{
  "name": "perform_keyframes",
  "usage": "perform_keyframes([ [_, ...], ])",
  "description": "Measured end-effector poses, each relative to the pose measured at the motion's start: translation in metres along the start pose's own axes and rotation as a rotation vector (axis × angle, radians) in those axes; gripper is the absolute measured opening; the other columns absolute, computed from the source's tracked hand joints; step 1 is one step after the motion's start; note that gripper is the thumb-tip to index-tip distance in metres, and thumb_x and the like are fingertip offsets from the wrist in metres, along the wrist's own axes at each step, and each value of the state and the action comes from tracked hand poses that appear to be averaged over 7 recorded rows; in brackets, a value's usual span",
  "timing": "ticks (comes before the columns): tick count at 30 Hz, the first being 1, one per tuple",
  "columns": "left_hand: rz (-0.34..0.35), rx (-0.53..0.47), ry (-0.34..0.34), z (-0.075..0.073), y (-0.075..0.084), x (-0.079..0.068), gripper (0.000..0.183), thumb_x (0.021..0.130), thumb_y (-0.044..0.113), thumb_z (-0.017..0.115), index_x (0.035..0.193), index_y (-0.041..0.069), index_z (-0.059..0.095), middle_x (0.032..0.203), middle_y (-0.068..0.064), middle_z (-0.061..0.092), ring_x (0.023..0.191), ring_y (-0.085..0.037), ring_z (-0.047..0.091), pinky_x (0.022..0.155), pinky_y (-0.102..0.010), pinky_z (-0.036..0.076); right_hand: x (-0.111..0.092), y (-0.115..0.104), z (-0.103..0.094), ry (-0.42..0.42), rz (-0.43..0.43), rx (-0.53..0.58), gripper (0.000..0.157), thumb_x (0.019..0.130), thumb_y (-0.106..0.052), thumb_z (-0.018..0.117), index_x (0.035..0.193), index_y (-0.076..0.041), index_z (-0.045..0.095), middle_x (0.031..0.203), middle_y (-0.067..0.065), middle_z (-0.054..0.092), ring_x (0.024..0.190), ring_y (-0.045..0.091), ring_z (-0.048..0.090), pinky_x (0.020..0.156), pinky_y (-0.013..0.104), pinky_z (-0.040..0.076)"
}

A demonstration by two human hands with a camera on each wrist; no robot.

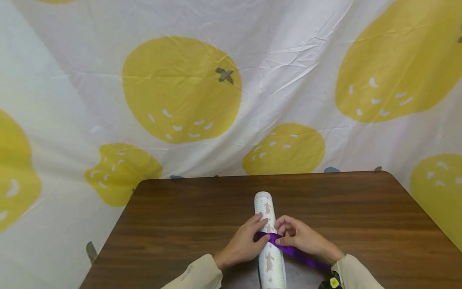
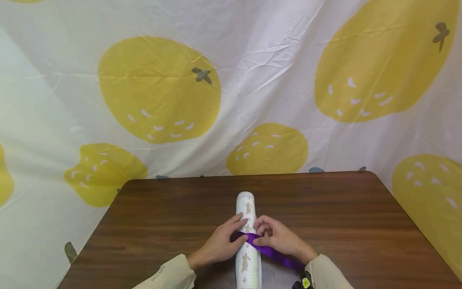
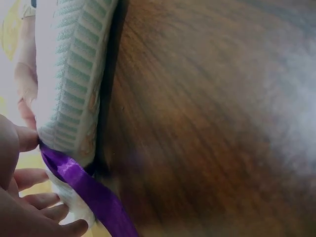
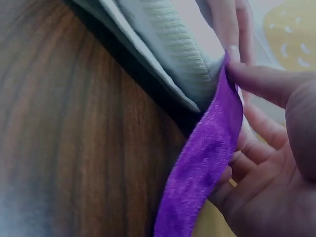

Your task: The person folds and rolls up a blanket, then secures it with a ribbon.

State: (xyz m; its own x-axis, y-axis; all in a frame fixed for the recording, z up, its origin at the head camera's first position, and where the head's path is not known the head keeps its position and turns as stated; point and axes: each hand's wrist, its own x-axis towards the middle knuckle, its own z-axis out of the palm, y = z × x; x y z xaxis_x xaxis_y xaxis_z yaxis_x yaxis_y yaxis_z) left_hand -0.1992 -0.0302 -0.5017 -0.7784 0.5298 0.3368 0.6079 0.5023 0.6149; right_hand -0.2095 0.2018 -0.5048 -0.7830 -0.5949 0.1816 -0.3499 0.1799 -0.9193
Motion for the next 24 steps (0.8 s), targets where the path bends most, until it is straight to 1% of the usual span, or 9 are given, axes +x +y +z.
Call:
perform_keyframes([
  [3,0.011,0.002,-0.006,0.000,0.001,0.000,0.050,0.095,0.021,0.061,0.139,-0.001,0.054,0.150,-0.020,0.044,0.140,-0.035,0.041,0.115,-0.045,0.034,0.001,0.002,-0.003,-0.064,-0.029,0.050,0.033,0.088,0.001,0.069,0.111,0.012,0.048,0.083,0.000,0.056,0.066,0.001,0.050,0.061,0.016,0.043],
  [5,0.012,0.002,-0.009,0.000,0.001,0.001,0.050,0.094,0.021,0.061,0.138,-0.002,0.055,0.150,-0.020,0.045,0.140,-0.035,0.041,0.115,-0.045,0.034,0.001,0.003,-0.004,-0.088,-0.047,0.064,0.032,0.088,0.003,0.068,0.111,0.013,0.048,0.082,-0.002,0.054,0.064,0.000,0.048,0.059,0.015,0.042],
  [8,0.002,0.004,-0.023,-0.001,0.002,0.002,0.050,0.095,0.021,0.061,0.138,-0.002,0.055,0.150,-0.020,0.044,0.140,-0.035,0.040,0.115,-0.045,0.034,0.001,0.001,-0.004,-0.094,-0.058,0.057,0.028,0.087,0.006,0.066,0.110,0.011,0.050,0.084,-0.002,0.056,0.067,0.000,0.051,0.060,0.016,0.044],
  [11,-0.023,0.008,-0.046,-0.003,0.004,0.004,0.051,0.095,0.023,0.061,0.140,0.000,0.054,0.152,-0.019,0.043,0.141,-0.034,0.039,0.115,-0.045,0.034,0.002,-0.002,-0.002,-0.093,-0.053,0.053,0.024,0.087,0.007,0.064,0.108,0.010,0.052,0.084,0.000,0.057,0.069,0.001,0.053,0.061,0.015,0.044],
  [14,-0.040,0.016,-0.065,-0.004,0.005,0.005,0.052,0.095,0.025,0.061,0.141,0.001,0.053,0.153,-0.019,0.042,0.141,-0.035,0.039,0.115,-0.045,0.034,0.003,-0.007,0.000,-0.074,-0.042,0.012,0.021,0.087,0.007,0.063,0.106,0.007,0.054,0.081,0.001,0.054,0.066,0.002,0.050,0.057,0.016,0.042],
  [16,-0.039,0.024,-0.069,-0.005,0.006,0.005,0.052,0.095,0.024,0.062,0.141,0.001,0.053,0.152,-0.019,0.042,0.140,-0.035,0.040,0.114,-0.045,0.034,0.002,-0.010,0.002,-0.043,-0.043,-0.059,0.019,0.087,0.006,0.064,0.104,0.002,0.057,0.079,0.000,0.054,0.065,0.002,0.049,0.056,0.018,0.042],
  [18,-0.037,0.031,-0.072,-0.004,0.006,0.006,0.052,0.095,0.024,0.062,0.141,0.001,0.053,0.152,-0.019,0.042,0.140,-0.035,0.041,0.114,-0.044,0.035,0.002,-0.013,0.004,-0.004,-0.068,-0.173,0.021,0.085,0.006,0.066,0.101,-0.006,0.059,0.078,-0.002,0.055,0.066,0.003,0.050,0.057,0.020,0.044],
  [21,-0.033,0.042,-0.067,-0.003,0.006,0.006,0.052,0.094,0.023,0.062,0.140,0.001,0.053,0.152,-0.020,0.042,0.139,-0.035,0.042,0.114,-0.044,0.035,0.002,-0.014,0.009,0.065,-0.190,-0.429,0.032,0.078,0.006,0.073,0.096,-0.016,0.059,0.081,-0.009,0.057,0.075,0.003,0.052,0.068,0.025,0.042],
  [24,-0.033,0.058,-0.061,-0.002,0.005,0.006,0.052,0.094,0.024,0.063,0.140,0.001,0.054,0.152,-0.019,0.043,0.139,-0.035,0.042,0.113,-0.044,0.036,0.003,-0.015,0.013,0.134,-0.355,-0.656,0.040,0.068,0.006,0.075,0.092,-0.019,0.056,0.083,-0.013,0.055,0.078,0.003,0.050,0.074,0.025,0.035],
])
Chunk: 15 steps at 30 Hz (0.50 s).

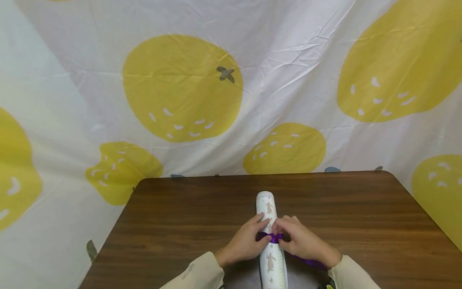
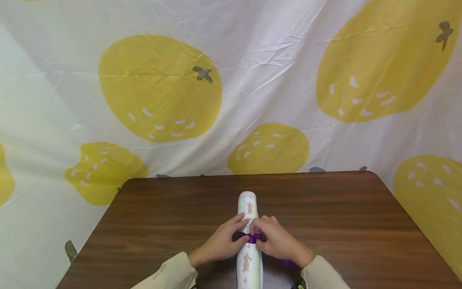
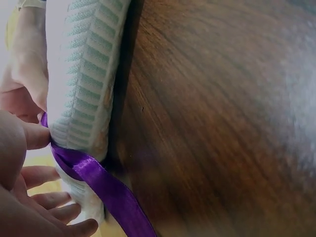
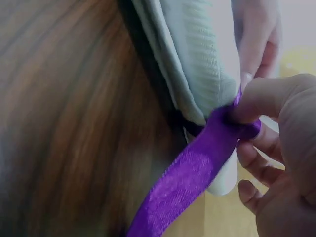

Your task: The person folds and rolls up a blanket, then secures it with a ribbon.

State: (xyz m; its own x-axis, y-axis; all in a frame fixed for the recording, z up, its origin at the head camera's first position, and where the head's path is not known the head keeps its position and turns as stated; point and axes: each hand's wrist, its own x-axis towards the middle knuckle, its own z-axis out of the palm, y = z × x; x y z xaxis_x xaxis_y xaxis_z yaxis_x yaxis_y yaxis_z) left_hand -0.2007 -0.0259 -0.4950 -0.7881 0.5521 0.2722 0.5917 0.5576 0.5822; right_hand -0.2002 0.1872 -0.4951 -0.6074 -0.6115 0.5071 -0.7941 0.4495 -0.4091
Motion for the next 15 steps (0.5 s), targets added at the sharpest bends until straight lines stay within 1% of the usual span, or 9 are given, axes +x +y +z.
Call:
perform_keyframes([
  [1,0.001,0.005,0.002,0.0003,0.0000,0.0000,0.052,0.094,0.024,0.063,0.140,0.001,0.054,0.152,-0.019,0.043,0.139,-0.035,0.042,0.113,-0.044,0.036,0.0006,-0.0006,0.0011,0.025,-0.043,-0.057,0.042,0.065,0.006,0.075,0.091,-0.019,0.055,0.082,-0.014,0.054,0.078,0.003,0.049,0.074,0.025,0.033],
  [2,0.000,0.009,0.002,0.0007,-0.0004,0.0000,0.052,0.094,0.024,0.062,0.140,0.001,0.054,0.152,-0.019,0.043,0.139,-0.035,0.042,0.113,-0.044,0.036,0.0012,-0.0010,0.0021,0.039,-0.076,-0.084,0.042,0.064,0.007,0.074,0.090,-0.019,0.054,0.082,-0.013,0.052,0.077,0.003,0.048,0.074,0.025,0.033],
  [4,0.002,0.017,0.003,0.0012,-0.0006,0.0002,0.052,0.094,0.024,0.062,0.140,0.001,0.054,0.152,-0.019,0.043,0.139,-0.034,0.042,0.113,-0.044,0.036,0.0022,-0.0013,0.0032,0.055,-0.115,-0.111,0.042,0.062,0.008,0.072,0.089,-0.017,0.052,0.079,-0.012,0.050,0.073,0.003,0.047,0.071,0.022,0.034],
  [8,0.008,0.024,0.001,0.0019,-0.0001,0.0006,0.052,0.094,0.024,0.061,0.140,0.000,0.054,0.152,-0.019,0.043,0.140,-0.034,0.041,0.114,-0.043,0.036,0.0029,-0.0015,0.0026,0.032,-0.137,-0.058,0.042,0.064,0.015,0.067,0.089,-0.014,0.049,0.079,-0.007,0.049,0.070,0.003,0.047,0.064,0.017,0.041],
  [11,0.013,0.028,0.005,0.0018,0.0011,0.0002,0.052,0.094,0.023,0.062,0.139,0.000,0.054,0.151,-0.019,0.044,0.139,-0.034,0.042,0.114,-0.042,0.036,0.0036,-0.0016,0.0012,0.005,-0.146,-0.044,0.041,0.066,0.017,0.065,0.088,-0.013,0.048,0.079,-0.006,0.049,0.069,0.002,0.047,0.059,0.014,0.042],
  [15,0.015,0.035,0.013,0.0017,0.0028,-0.0011,0.051,0.094,0.022,0.062,0.139,-0.001,0.054,0.150,-0.020,0.045,0.139,-0.035,0.043,0.114,-0.042,0.036,0.0046,-0.0010,0.0013,0.011,-0.179,-0.135,0.038,0.069,0.016,0.067,0.085,-0.013,0.047,0.078,-0.007,0.046,0.066,-0.002,0.043,0.055,0.009,0.039],
])
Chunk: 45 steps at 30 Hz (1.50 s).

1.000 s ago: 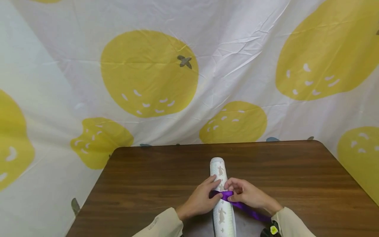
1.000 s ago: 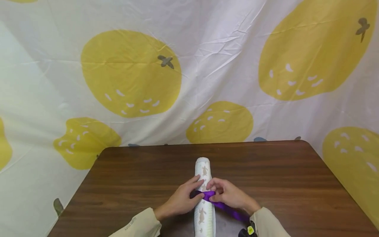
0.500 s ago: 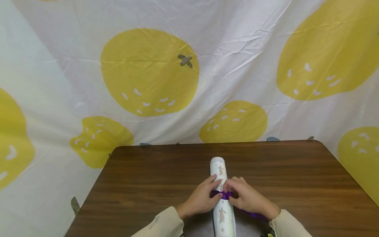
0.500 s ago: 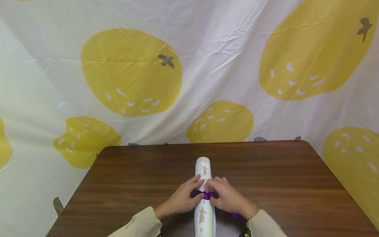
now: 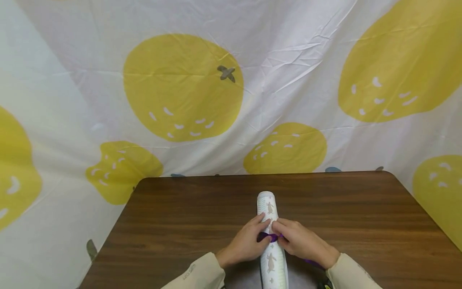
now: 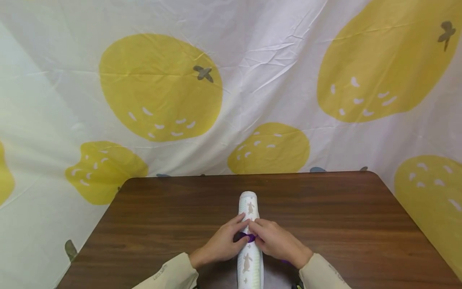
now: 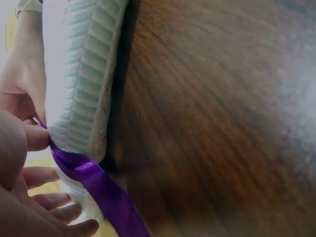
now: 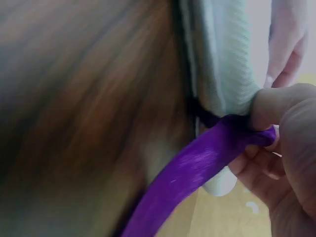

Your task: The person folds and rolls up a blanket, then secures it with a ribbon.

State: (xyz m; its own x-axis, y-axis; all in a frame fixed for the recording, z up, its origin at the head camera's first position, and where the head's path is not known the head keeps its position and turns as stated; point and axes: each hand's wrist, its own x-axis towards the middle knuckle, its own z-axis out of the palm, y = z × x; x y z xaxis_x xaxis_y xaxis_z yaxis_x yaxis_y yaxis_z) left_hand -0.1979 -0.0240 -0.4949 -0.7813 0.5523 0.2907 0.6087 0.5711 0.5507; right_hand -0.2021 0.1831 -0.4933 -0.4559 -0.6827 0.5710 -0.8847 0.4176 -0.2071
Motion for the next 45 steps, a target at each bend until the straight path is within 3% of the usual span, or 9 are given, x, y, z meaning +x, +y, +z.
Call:
perform_keyframes([
  [5,0.022,0.037,0.013,0.002,0.001,-0.001,0.049,0.096,0.024,0.060,0.139,0.001,0.055,0.149,-0.021,0.046,0.138,-0.035,0.044,0.112,-0.042,0.038,-0.001,0.002,0.001,0.018,-0.037,-0.169,0.035,0.073,0.010,0.072,0.087,-0.012,0.049,0.080,-0.008,0.047,0.063,-0.002,0.043,0.053,0.009,0.038],
  [7,0.037,0.058,0.017,0.003,0.000,-0.001,0.049,0.097,0.024,0.059,0.140,0.002,0.054,0.148,-0.021,0.047,0.138,-0.035,0.044,0.112,-0.043,0.039,-0.001,0.002,0.001,0.021,-0.043,-0.183,0.034,0.073,0.010,0.072,0.088,-0.012,0.051,0.081,-0.008,0.047,0.063,-0.002,0.044,0.053,0.009,0.038],
  [10,0.051,0.079,0.012,0.005,0.000,-0.001,0.050,0.098,0.024,0.057,0.142,0.002,0.052,0.149,-0.022,0.046,0.138,-0.036,0.043,0.112,-0.043,0.038,-0.002,0.002,-0.003,0.028,-0.021,-0.097,0.034,0.074,0.011,0.072,0.089,-0.012,0.052,0.081,-0.006,0.048,0.065,-0.001,0.046,0.054,0.009,0.040],
  [15,0.040,0.061,-0.014,0.005,-0.001,-0.002,0.051,0.099,0.025,0.055,0.145,0.003,0.049,0.151,-0.022,0.042,0.140,-0.037,0.040,0.113,-0.045,0.037,-0.006,0.000,-0.011,0.023,0.062,0.146,0.031,0.079,0.009,0.074,0.096,-0.011,0.057,0.080,-0.005,0.059,0.070,0.000,0.055,0.059,0.017,0.050],
  [20,0.037,0.069,-0.028,0.003,0.000,-0.001,0.051,0.099,0.025,0.055,0.145,0.003,0.048,0.152,-0.021,0.041,0.141,-0.037,0.039,0.113,-0.045,0.037,-0.013,-0.001,-0.016,0.034,0.171,0.292,0.030,0.082,0.010,0.071,0.106,-0.005,0.060,0.094,0.008,0.066,0.073,0.009,0.066,0.062,0.024,0.057],
  [25,0.029,0.080,-0.038,0.002,0.001,-0.001,0.052,0.100,0.027,0.054,0.146,0.005,0.047,0.153,-0.020,0.040,0.141,-0.036,0.039,0.113,-0.045,0.037,-0.016,-0.001,-0.014,0.018,0.317,0.329,0.022,0.085,0.007,0.070,0.105,-0.001,0.066,0.101,0.013,0.064,0.074,0.010,0.068,0.063,0.023,0.057],
  [30,0.034,0.114,-0.039,0.006,0.000,-0.002,0.052,0.101,0.027,0.052,0.149,0.009,0.045,0.154,-0.020,0.039,0.142,-0.035,0.038,0.113,-0.045,0.037,-0.018,0.000,-0.011,0.007,0.408,0.273,0.012,0.086,0.001,0.072,0.090,-0.009,0.070,0.088,-0.001,0.065,0.072,0.002,0.063,0.061,0.023,0.055],
  [35,0.057,0.185,-0.033,0.008,0.001,-0.003,0.051,0.102,0.028,0.051,0.149,0.011,0.045,0.154,-0.019,0.039,0.141,-0.035,0.039,0.112,-0.045,0.037,-0.018,-0.001,-0.013,0.025,0.454,0.256,0.011,0.086,-0.002,0.073,0.086,-0.013,0.068,0.078,-0.009,0.064,0.067,0.000,0.057,0.058,0.023,0.051],
  [45,0.060,0.271,-0.068,0.011,0.000,-0.001,0.050,0.104,0.032,0.045,0.150,0.015,0.043,0.157,-0.018,0.035,0.144,-0.033,0.035,0.113,-0.051,0.036,-0.015,0.000,-0.015,0.034,0.526,0.373,0.011,0.089,-0.003,0.068,0.088,-0.012,0.063,0.079,-0.003,0.066,0.068,0.008,0.061,0.060,0.025,0.051],
])
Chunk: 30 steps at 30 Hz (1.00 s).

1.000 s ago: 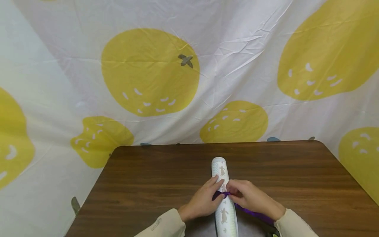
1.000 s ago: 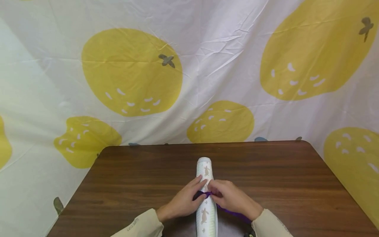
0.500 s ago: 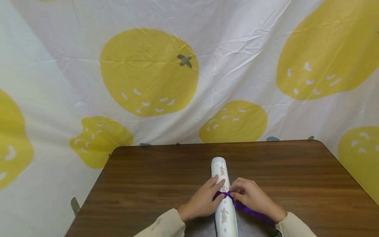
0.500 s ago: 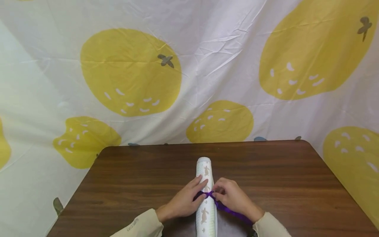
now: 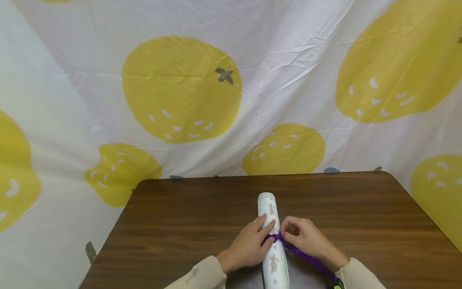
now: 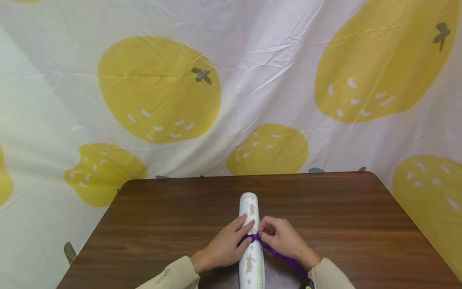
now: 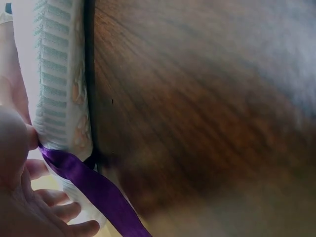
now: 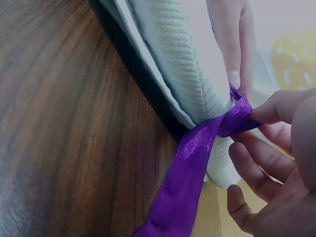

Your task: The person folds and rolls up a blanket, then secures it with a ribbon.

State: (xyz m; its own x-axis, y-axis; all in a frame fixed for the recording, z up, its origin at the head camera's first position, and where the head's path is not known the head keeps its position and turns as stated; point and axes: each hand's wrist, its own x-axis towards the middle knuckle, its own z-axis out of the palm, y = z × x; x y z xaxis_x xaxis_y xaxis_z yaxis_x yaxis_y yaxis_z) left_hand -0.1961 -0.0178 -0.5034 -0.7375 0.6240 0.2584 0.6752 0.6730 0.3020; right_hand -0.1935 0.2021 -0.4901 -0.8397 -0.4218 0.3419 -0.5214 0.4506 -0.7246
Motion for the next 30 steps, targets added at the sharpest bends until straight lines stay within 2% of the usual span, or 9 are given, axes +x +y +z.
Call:
perform_keyframes([
  [5,-0.001,0.007,0.003,0.001,0.000,0.000,0.050,0.104,0.033,0.044,0.151,0.016,0.043,0.157,-0.017,0.035,0.144,-0.032,0.035,0.113,-0.050,0.036,0.001,0.001,0.001,-0.001,-0.063,-0.008,0.015,0.091,-0.002,0.066,0.089,-0.015,0.060,0.083,-0.004,0.068,0.074,0.009,0.063,0.065,0.026,0.052],
  [9,0.001,0.013,0.005,0.001,-0.001,0.000,0.049,0.104,0.032,0.044,0.150,0.015,0.044,0.156,-0.018,0.036,0.144,-0.032,0.036,0.113,-0.050,0.036,0.002,0.002,0.003,-0.010,-0.091,0.031,0.011,0.093,-0.003,0.064,0.092,-0.013,0.059,0.084,-0.001,0.069,0.078,0.011,0.064,0.066,0.026,0.052],
  [15,0.005,0.020,0.000,0.000,0.000,-0.001,0.050,0.104,0.032,0.045,0.150,0.014,0.044,0.156,-0.017,0.037,0.143,-0.032,0.036,0.113,-0.049,0.036,0.006,-0.001,0.001,-0.042,0.005,0.161,0.004,0.095,-0.004,0.063,0.092,-0.007,0.063,0.082,0.007,0.066,0.074,0.010,0.061,0.064,0.026,0.053],
  [19,0.010,0.031,0.003,0.000,0.001,-0.001,0.050,0.104,0.032,0.046,0.150,0.013,0.045,0.156,-0.018,0.037,0.143,-0.032,0.037,0.113,-0.049,0.036,0.010,-0.003,-0.004,-0.058,0.015,0.207,0.003,0.095,-0.003,0.062,0.094,-0.001,0.064,0.084,0.010,0.066,0.077,0.009,0.060,0.068,0.024,0.052],
  [24,0.013,0.039,0.012,-0.001,0.001,-0.001,0.049,0.103,0.031,0.046,0.149,0.013,0.045,0.155,-0.019,0.038,0.142,-0.033,0.038,0.112,-0.049,0.036,0.011,-0.001,-0.012,-0.076,0.056,0.194,0.011,0.096,-0.008,0.062,0.099,0.003,0.065,0.091,0.011,0.067,0.083,0.010,0.060,0.071,0.024,0.051],
  [30,0.013,0.036,0.013,-0.001,0.001,-0.001,0.049,0.103,0.031,0.046,0.149,0.013,0.045,0.155,-0.019,0.038,0.142,-0.033,0.038,0.112,-0.049,0.037,0.009,0.001,-0.016,-0.132,0.260,0.108,0.031,0.102,-0.027,0.056,0.094,-0.001,0.070,0.082,0.008,0.066,0.074,0.018,0.060,0.062,0.028,0.052],
])
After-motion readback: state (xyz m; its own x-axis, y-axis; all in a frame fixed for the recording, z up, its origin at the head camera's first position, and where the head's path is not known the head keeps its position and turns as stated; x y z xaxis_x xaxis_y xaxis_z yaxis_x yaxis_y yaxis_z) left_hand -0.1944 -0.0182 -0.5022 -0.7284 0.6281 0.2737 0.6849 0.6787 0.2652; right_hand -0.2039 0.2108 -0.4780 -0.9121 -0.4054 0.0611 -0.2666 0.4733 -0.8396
